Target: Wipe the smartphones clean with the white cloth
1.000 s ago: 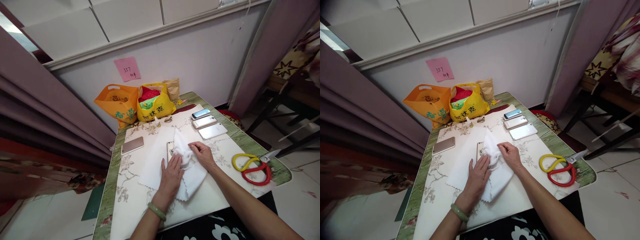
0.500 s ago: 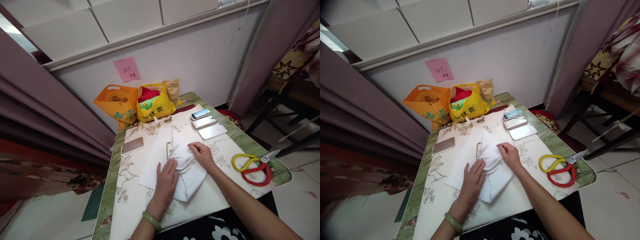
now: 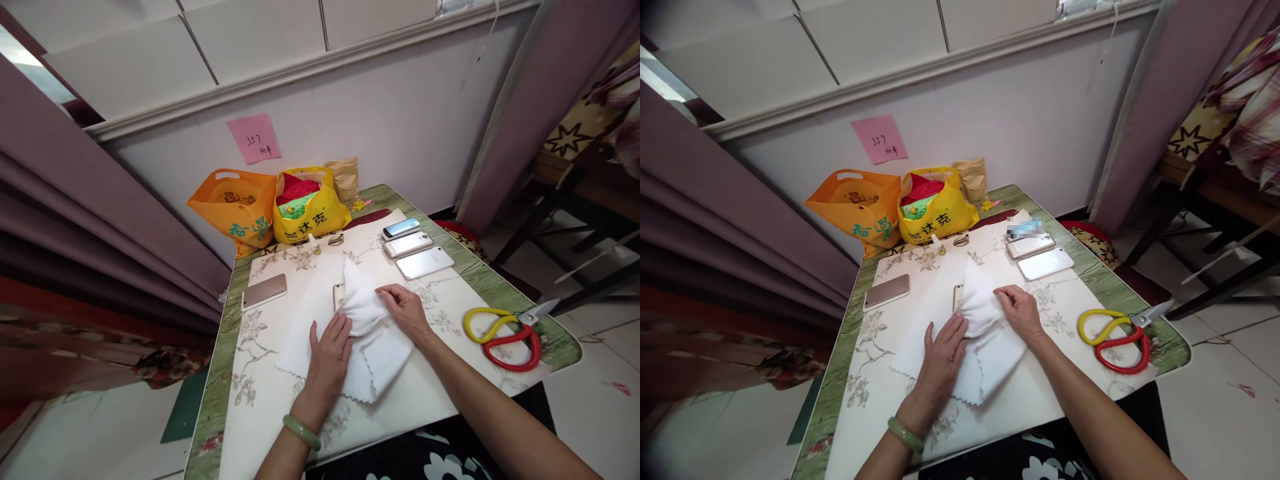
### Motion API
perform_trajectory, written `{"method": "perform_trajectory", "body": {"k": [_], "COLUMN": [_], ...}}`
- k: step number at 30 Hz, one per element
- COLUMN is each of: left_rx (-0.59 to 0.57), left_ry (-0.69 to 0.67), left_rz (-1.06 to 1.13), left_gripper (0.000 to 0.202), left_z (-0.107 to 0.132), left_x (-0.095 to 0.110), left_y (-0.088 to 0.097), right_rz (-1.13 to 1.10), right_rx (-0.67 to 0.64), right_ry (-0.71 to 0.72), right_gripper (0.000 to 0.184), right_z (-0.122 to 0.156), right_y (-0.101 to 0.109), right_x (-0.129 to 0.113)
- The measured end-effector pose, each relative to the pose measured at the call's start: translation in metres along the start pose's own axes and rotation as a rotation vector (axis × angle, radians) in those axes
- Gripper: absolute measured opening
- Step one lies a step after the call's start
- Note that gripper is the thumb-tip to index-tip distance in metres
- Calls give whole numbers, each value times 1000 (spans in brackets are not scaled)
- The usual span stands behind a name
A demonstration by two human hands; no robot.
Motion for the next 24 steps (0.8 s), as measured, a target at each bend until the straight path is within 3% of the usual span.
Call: {"method": "perform_trajectory", "body": {"k": [4,6,8,11,13,20,24], "left_rx": [6,-16,-36,-10,14,35,34], "left_ry": [-51,-93,-108,-26,5,-102,-139], "left_rz": [61,72,59,23,10,33,6], "left_gripper": [41,43,45,46,44,48,57], "left_z": [-6,0,6,8,4,-16,-24], "left_x": [23,25,17,-4,-6,45,54], "left_y": [-2,-1,-1,3,3,-1,-4], "right_rz": [-2,1,2,10,19,9,-2], "right_rx": [4,4,3,-3,-4,6,11], "right_ry": [12,14,11,2,4,19,12], "right_gripper": [25,25,25,25,26,26,24], "right_z": [0,1,1,1,1,0,0], "right_y": [0,0,0,0,0,0,0], "right_x": [-4,-5,-5,-5,-5,-5,-3]}}
Point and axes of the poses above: each hand's wrist, its own z-axis away from the middle knuckle, its own y-axis out of the back of the hand, x = y × z, the point moved 9 cm from there along -z, towards the middle knuckle, and after that the axes turned 9 degrees about -z, right-handed, at the moved point
